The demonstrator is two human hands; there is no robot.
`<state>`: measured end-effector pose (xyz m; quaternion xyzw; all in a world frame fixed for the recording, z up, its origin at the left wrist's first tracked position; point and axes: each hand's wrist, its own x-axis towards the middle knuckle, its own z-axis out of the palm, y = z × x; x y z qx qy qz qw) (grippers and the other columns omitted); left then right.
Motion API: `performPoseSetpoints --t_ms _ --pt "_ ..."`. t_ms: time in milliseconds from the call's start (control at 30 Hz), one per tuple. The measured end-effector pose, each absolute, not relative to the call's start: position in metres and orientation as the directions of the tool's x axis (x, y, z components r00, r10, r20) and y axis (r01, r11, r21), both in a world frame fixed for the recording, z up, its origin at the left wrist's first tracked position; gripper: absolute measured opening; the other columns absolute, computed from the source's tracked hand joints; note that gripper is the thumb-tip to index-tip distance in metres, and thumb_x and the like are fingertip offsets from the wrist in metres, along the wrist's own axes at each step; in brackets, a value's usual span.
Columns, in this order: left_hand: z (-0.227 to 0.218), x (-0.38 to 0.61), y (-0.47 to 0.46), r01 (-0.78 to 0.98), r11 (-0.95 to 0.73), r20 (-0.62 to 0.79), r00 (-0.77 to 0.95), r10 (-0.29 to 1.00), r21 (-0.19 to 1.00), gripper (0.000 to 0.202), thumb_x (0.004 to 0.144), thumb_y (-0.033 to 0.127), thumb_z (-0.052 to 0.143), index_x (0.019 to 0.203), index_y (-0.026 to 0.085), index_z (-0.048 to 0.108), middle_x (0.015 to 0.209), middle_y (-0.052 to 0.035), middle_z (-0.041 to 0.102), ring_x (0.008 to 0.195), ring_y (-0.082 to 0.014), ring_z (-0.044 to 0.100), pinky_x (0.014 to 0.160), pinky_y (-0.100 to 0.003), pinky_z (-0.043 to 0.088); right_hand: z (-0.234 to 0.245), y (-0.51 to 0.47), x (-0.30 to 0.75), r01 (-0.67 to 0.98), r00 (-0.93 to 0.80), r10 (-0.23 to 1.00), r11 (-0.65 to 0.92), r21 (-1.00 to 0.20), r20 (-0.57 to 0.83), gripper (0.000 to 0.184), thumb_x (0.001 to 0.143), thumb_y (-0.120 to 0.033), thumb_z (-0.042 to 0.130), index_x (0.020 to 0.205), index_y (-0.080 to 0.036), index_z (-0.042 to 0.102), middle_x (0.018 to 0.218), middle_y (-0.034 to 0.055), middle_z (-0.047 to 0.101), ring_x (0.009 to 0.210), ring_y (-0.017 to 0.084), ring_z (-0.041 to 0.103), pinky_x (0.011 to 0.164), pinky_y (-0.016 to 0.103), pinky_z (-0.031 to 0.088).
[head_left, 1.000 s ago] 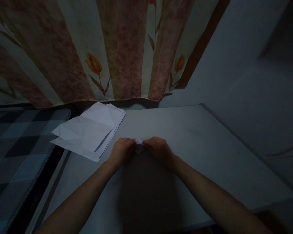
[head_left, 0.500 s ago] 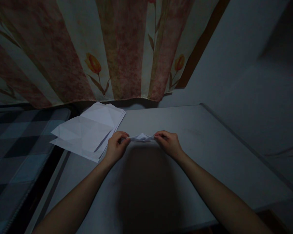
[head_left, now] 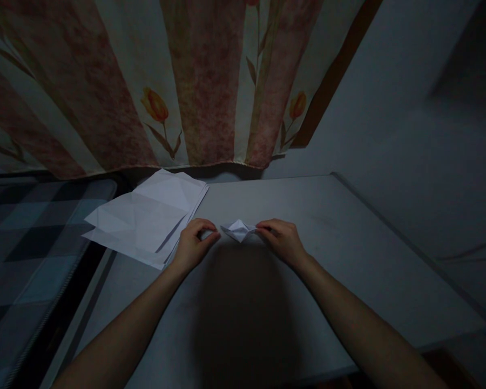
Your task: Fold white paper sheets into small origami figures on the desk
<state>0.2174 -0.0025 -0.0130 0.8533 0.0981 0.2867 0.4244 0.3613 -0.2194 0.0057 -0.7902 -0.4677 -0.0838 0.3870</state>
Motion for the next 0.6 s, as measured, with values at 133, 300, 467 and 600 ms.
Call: performPoseSetpoints --t_ms 133,300,467,600 --pt "-0.013 0.216 -0.003 -0.056 -0.649 0.403 0.822 0.401 0.759 0.010 0.078 0.029 0.065 0.083 0.021 0.064 0.089 -0.0033 0.065 0.086 -0.0173 0.059 0.082 -0.035 0.047 0.012 -0.237 0.383 0.822 0.566 0.627 -0.381 -0.423 0.535 0.020 0.087 -0.031 0.054 0.087 -0.021 0.071 0.086 0.0063 0.073 0.078 0.020 0.067 0.075 0.033 0.050" --pt "-0.011 0.215 -0.004 -0.056 -0.658 0.417 0.813 0.407 0.751 0.010 0.079 0.030 0.063 0.082 0.021 0.064 0.088 -0.0034 0.065 0.087 -0.0178 0.059 0.081 -0.036 0.046 0.015 -0.281 0.432 0.651 0.711 0.410 -0.690 -0.315 0.571 0.028 0.086 -0.032 0.046 0.090 -0.018 0.070 0.090 0.0106 0.072 0.081 0.025 0.065 0.076 0.038 0.047" --pt "-0.010 0.216 -0.005 -0.044 -0.655 0.408 0.814 0.414 0.754 0.010 0.079 0.031 0.062 0.080 0.021 0.064 0.086 -0.0034 0.065 0.084 -0.0176 0.060 0.076 -0.033 0.047 0.011 -0.311 0.461 0.466 0.782 0.250 -0.843 -0.268 0.571 0.031 0.082 -0.030 0.044 0.092 -0.015 0.069 0.088 0.0136 0.071 0.078 0.026 0.063 0.072 0.037 0.045" --pt "-0.011 0.215 -0.005 -0.048 -0.653 0.405 0.818 0.409 0.756 0.010 0.080 0.031 0.061 0.081 0.021 0.064 0.087 -0.0033 0.065 0.085 -0.0175 0.060 0.076 -0.032 0.047 0.006 -0.317 0.467 0.407 0.810 0.207 -0.872 -0.271 0.550 0.031 0.080 -0.029 0.045 0.093 -0.013 0.069 0.088 0.0149 0.070 0.078 0.027 0.063 0.073 0.038 0.044"
